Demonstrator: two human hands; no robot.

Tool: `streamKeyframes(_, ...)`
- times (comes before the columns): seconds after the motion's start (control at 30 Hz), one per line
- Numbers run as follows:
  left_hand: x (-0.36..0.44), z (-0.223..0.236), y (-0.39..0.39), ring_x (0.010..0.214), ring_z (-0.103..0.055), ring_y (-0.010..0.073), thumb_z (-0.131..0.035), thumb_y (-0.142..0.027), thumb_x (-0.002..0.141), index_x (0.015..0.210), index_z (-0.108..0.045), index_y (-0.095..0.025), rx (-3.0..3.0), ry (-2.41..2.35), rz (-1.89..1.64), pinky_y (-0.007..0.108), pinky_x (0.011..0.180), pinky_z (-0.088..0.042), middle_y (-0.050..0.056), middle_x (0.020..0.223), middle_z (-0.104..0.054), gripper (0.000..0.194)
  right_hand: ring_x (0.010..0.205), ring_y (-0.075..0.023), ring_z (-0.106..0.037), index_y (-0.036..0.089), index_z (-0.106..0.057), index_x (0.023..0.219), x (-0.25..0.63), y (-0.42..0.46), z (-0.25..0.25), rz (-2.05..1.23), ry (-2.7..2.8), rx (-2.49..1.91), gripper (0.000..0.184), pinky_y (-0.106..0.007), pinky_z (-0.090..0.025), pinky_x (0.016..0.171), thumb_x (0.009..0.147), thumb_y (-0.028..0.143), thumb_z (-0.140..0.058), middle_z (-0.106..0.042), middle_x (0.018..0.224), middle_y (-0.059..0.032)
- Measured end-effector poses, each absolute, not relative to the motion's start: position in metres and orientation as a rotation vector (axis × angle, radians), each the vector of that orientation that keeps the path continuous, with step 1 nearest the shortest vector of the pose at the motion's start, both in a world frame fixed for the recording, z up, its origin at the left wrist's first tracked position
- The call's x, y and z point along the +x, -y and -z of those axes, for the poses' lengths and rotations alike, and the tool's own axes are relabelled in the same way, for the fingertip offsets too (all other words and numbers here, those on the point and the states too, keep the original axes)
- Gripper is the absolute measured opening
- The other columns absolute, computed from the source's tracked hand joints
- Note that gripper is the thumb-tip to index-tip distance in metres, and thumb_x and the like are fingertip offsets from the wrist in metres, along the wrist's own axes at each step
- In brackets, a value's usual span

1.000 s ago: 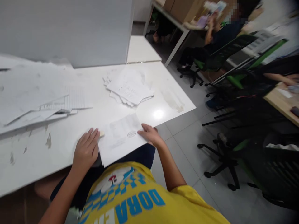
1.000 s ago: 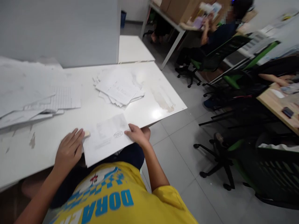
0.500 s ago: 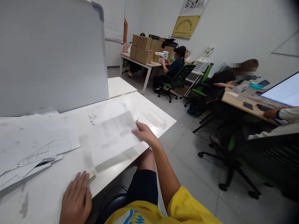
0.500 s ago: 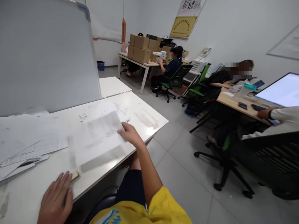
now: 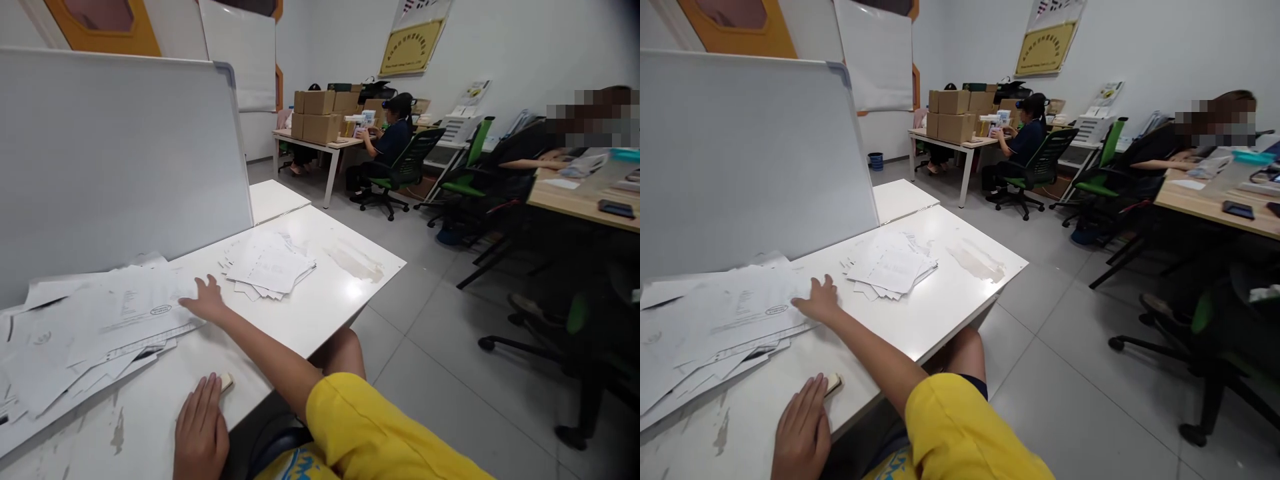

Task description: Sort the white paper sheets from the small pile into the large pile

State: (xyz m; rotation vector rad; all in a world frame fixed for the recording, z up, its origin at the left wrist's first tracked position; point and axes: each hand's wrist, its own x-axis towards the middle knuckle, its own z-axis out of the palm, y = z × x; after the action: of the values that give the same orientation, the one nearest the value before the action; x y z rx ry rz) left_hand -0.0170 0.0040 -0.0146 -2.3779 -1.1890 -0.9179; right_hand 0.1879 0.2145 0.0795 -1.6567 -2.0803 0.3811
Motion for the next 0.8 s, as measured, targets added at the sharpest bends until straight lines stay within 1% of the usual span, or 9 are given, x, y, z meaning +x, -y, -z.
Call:
streamKeyframes(0.07, -0.017, 0.014, -0.004, 0.129, -0.056, 0.0265, -0.051, -0.005, 0.085, 0.154, -0.030, -0.021, -2.374, 1.188, 0.921, 0.044, 0.111, -0.041, 0.012, 0.133, -0.064, 0.075, 0.136, -0.0277, -0.041, 0.011, -0.042, 0.144, 0.192, -0.211, -0.070, -0.386, 1.997, -1.737, 0.059, -0.049, -0.036, 0.108, 0.095, 0.042, -0.054, -0.043, 0.150, -0.0188)
streamKeyframes(0.13, -0.015, 0.014, -0.004, 0.130, -0.055, 0.0271, -0.053, -0.006, 0.084, 0.154, -0.030, -0.021, -2.370, 1.187, 0.917, 0.045, 0.112, -0.040, 0.012, 0.133, -0.064, 0.075, 0.143, -0.0314, -0.033, 0.014, -0.038, 0.148, 0.215, -0.201, -0.056, -0.402, 1.832, -1.869, 0.064, -0.050, -0.031, 0.113, 0.094, 0.043, -0.053, -0.029, 0.159, -0.0209)
streamKeyframes(0.23, -0.012, 0.013, -0.004, 0.132, -0.053, 0.0281, -0.054, -0.007, 0.084, 0.154, -0.029, -0.019, -2.361, 1.195, 0.907, 0.046, 0.111, -0.041, 0.014, 0.134, -0.063, 0.075, 0.152, -0.0336, -0.016, 0.011, -0.028, 0.154, 0.271, -0.178, -0.033, -0.412, 1.674, -2.033, 0.079, -0.049, -0.016, 0.120, 0.090, 0.050, -0.056, -0.011, 0.165, -0.0202)
streamKeyframes(0.3, -0.010, 0.013, -0.002, 0.134, -0.052, 0.0282, -0.052, -0.008, 0.085, 0.155, -0.029, -0.018, -2.358, 1.212, 0.904, 0.046, 0.111, -0.041, 0.014, 0.135, -0.062, 0.074, 0.153, -0.0316, -0.012, 0.011, -0.026, 0.155, 0.302, -0.161, -0.019, -0.400, 1.682, -2.049, 0.080, -0.046, -0.011, 0.121, 0.092, 0.054, -0.052, -0.011, 0.166, -0.0175)
streamKeyframes(0.43, -0.007, 0.012, 0.000, 0.135, -0.051, 0.0281, -0.050, -0.010, 0.087, 0.155, -0.028, -0.021, -2.346, 1.256, 0.903, 0.047, 0.110, -0.041, 0.013, 0.139, -0.059, 0.072, 0.149, -0.0309, -0.024, 0.009, -0.032, 0.152, 0.320, -0.139, -0.005, -0.285, 1.604, -2.090, 0.071, -0.044, -0.016, 0.119, 0.096, 0.050, -0.043, -0.023, 0.163, -0.0182)
streamKeyframes(0.5, -0.006, 0.011, 0.001, 0.135, -0.051, 0.0285, -0.051, -0.010, 0.086, 0.155, -0.027, -0.020, -2.330, 1.259, 0.895, 0.047, 0.110, -0.041, 0.014, 0.138, -0.060, 0.073, 0.150, -0.0323, -0.020, 0.007, -0.030, 0.153, 0.316, -0.134, -0.005, -0.255, 1.617, -2.076, 0.076, -0.045, -0.014, 0.120, 0.094, 0.053, -0.046, -0.017, 0.164, -0.0196)
streamKeyframes(0.6, -0.006, 0.012, 0.001, 0.134, -0.051, 0.0293, -0.053, -0.008, 0.085, 0.155, -0.027, -0.018, -2.318, 1.250, 0.867, 0.046, 0.109, -0.042, 0.015, 0.135, -0.062, 0.075, 0.154, -0.0314, -0.007, 0.011, -0.024, 0.156, 0.312, -0.133, -0.007, -0.321, 1.812, -1.965, 0.090, -0.046, -0.008, 0.121, 0.088, 0.063, -0.052, -0.006, 0.167, -0.0164)
streamKeyframes(0.67, -0.006, 0.012, 0.001, 0.133, -0.053, 0.0294, -0.053, -0.008, 0.085, 0.155, -0.027, -0.018, -2.318, 1.248, 0.859, 0.046, 0.108, -0.043, 0.015, 0.134, -0.062, 0.076, 0.154, -0.0300, -0.008, 0.013, -0.025, 0.156, 0.313, -0.134, -0.008, -0.380, 1.885, -1.914, 0.092, -0.045, -0.008, 0.122, 0.086, 0.066, -0.053, -0.009, 0.166, -0.0146)
streamKeyframes(0.8, -0.006, 0.013, 0.001, 0.132, -0.053, 0.0296, -0.054, -0.010, 0.085, 0.155, -0.028, -0.018, -2.314, 1.254, 0.860, 0.046, 0.108, -0.042, 0.016, 0.135, -0.062, 0.075, 0.152, -0.0268, -0.021, 0.015, -0.034, 0.153, 0.318, -0.135, -0.008, -0.409, 1.748, -1.957, 0.073, -0.042, -0.016, 0.120, 0.095, 0.059, -0.043, -0.022, 0.164, -0.0123)
